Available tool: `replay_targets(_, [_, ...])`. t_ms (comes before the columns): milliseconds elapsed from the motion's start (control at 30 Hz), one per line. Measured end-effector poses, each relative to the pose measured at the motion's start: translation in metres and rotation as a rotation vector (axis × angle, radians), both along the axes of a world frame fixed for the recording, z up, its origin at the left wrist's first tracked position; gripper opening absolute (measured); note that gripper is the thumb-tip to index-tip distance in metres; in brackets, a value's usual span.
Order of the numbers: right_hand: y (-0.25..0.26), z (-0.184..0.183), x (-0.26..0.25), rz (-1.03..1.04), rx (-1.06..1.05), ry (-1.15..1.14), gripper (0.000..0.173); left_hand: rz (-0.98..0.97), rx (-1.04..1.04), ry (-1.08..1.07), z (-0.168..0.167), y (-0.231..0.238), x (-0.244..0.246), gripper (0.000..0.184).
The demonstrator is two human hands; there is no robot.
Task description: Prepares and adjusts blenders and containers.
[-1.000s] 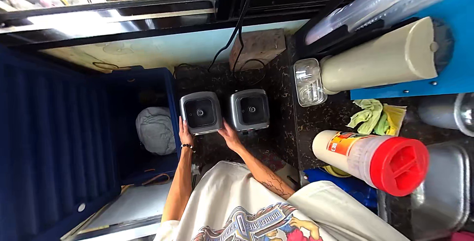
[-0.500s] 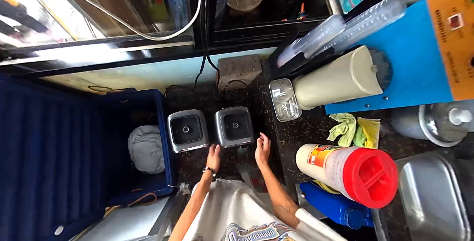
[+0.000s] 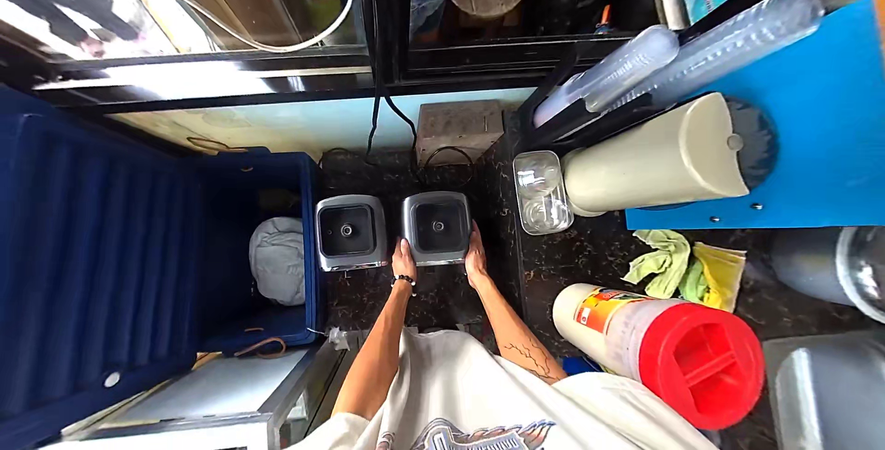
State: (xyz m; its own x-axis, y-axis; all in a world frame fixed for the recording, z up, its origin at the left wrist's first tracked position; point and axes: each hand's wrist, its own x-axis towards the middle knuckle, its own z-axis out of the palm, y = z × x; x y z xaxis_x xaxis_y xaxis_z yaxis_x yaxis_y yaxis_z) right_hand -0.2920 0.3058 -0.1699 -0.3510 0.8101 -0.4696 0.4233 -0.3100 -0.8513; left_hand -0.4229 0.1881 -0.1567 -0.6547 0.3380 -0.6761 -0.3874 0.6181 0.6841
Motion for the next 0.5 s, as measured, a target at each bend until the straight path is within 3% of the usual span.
replay_targets(200, [0.009, -0.004, -0.002, 0.081, 0.031, -0.038, 0.055, -0.207, -0.117, 0.034, 0.004, 0.003, -0.012, 0.061])
replay_targets(333, [0.003, 0.006, 0.008, 0.068, -0.029, -0.043, 0.057, -0.447, -0.168, 0.032, 0.044, -0.027, -0.027, 0.049])
replay_targets(400, [-0.007, 0.01, 0.006, 0.046, -0.051, -0.037, 0.059, -0.414, -0.078, 0.052, 0.061, -0.055, -0.03, 0.047])
replay_targets(500, [-0.014, 0.015, 0.005, 0.03, -0.017, -0.073, 0.059, -0.316, 0.204, -0.143, 0.044, -0.064, -0.027, 0.058])
